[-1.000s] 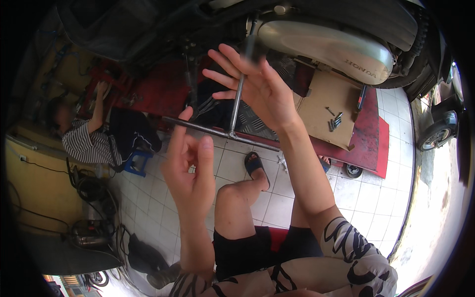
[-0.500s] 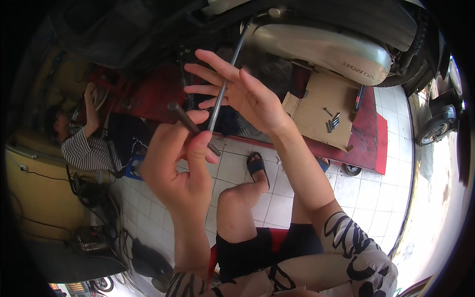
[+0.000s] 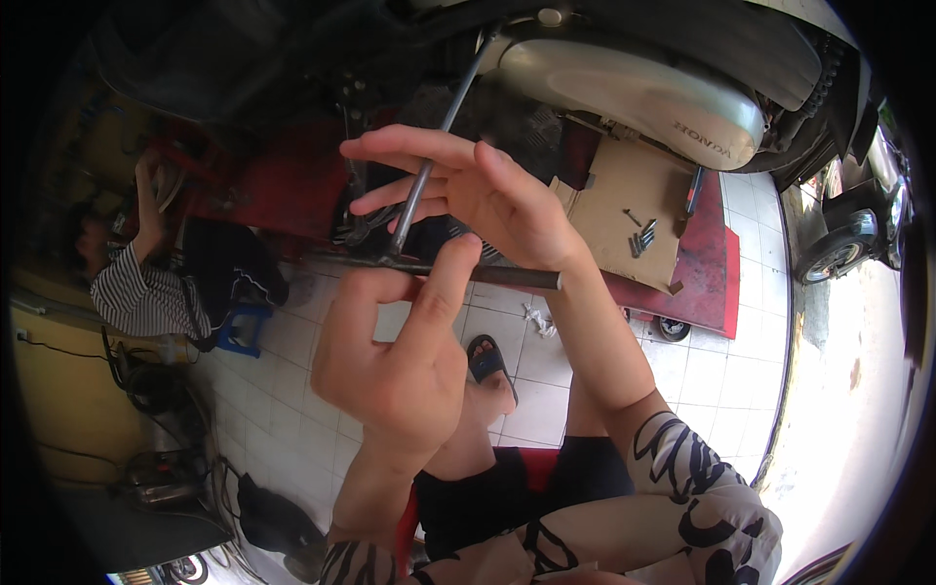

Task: The person assembles a socket wrench by attaching an extension and a socket to a T-handle, then moves the assembled tool toward the engine of a motorcycle.

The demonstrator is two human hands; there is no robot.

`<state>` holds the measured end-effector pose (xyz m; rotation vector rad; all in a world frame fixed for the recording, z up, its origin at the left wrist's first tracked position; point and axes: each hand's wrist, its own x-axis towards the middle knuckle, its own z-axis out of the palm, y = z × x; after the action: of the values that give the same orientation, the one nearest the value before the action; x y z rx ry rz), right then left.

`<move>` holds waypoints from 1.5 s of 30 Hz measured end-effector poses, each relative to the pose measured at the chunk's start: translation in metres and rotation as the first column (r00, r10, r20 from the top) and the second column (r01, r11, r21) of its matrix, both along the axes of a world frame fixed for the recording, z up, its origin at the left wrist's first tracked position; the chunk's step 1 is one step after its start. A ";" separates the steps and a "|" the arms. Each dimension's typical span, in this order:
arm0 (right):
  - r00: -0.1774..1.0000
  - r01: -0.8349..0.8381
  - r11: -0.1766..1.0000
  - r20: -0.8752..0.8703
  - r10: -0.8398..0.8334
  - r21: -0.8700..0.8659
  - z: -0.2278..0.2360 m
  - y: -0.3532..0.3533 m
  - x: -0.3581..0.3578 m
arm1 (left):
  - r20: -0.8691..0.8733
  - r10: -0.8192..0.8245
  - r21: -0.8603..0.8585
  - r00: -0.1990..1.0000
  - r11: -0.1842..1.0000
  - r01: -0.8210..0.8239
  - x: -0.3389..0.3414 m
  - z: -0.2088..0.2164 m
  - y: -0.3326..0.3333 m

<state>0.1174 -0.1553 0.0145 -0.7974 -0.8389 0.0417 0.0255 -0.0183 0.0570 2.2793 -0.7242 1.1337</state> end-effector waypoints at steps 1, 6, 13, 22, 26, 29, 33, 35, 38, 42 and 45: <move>1.000 0.001 1.000 -0.011 -0.001 -0.003 0.000 0.001 -0.001 | 0.001 -0.017 0.006 1.000 1.000 0.017 -0.002 -0.004 0.001; 1.000 0.012 0.997 -0.022 -0.013 -0.070 0.001 -0.001 0.001 | -0.027 -0.091 0.041 0.996 0.995 0.092 -0.006 -0.023 0.004; 0.999 -0.019 0.999 -0.046 0.017 -0.043 0.006 0.004 0.005 | -0.071 -0.113 0.024 0.991 0.993 0.115 -0.005 -0.038 0.007; 0.992 -0.072 0.997 -0.099 0.075 0.030 0.007 0.009 0.010 | -0.047 -0.036 0.036 0.998 0.999 0.038 -0.002 -0.039 0.006; 0.996 -0.039 0.998 -0.077 0.043 0.052 0.009 0.012 0.010 | 0.080 0.183 0.143 0.980 0.971 -0.193 -0.024 -0.038 -0.008; 0.995 -0.069 0.993 -0.062 0.075 0.092 0.010 0.010 0.012 | -0.101 -0.004 0.050 0.995 0.999 0.009 -0.033 -0.055 -0.006; 0.995 -0.065 0.995 -0.069 0.071 0.078 0.007 0.009 0.012 | -0.610 -0.540 -0.649 0.579 0.761 0.026 -0.033 -0.055 -0.003; 0.995 -0.063 0.995 -0.067 0.068 0.079 0.008 0.008 0.012 | -0.550 -0.682 -0.776 0.481 0.631 0.007 -0.020 -0.054 0.011; 0.996 -0.062 0.993 -0.061 0.069 0.105 0.008 0.008 0.012 | -0.434 -0.795 -0.896 0.425 0.428 -0.117 -0.013 -0.044 0.018; 0.995 -0.058 0.993 -0.070 0.065 0.108 0.010 0.009 0.010 | -0.405 -0.737 -0.908 0.541 0.394 -0.142 -0.001 -0.024 0.029; 0.996 -0.050 0.994 -0.073 0.057 0.098 0.008 0.007 0.011 | -0.390 -0.664 -0.882 0.638 0.468 -0.053 0.005 -0.005 0.031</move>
<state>0.1280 -0.1483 0.0223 -0.6792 -0.7852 0.0782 0.0307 0.0129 0.0523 1.3667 -0.1741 0.1799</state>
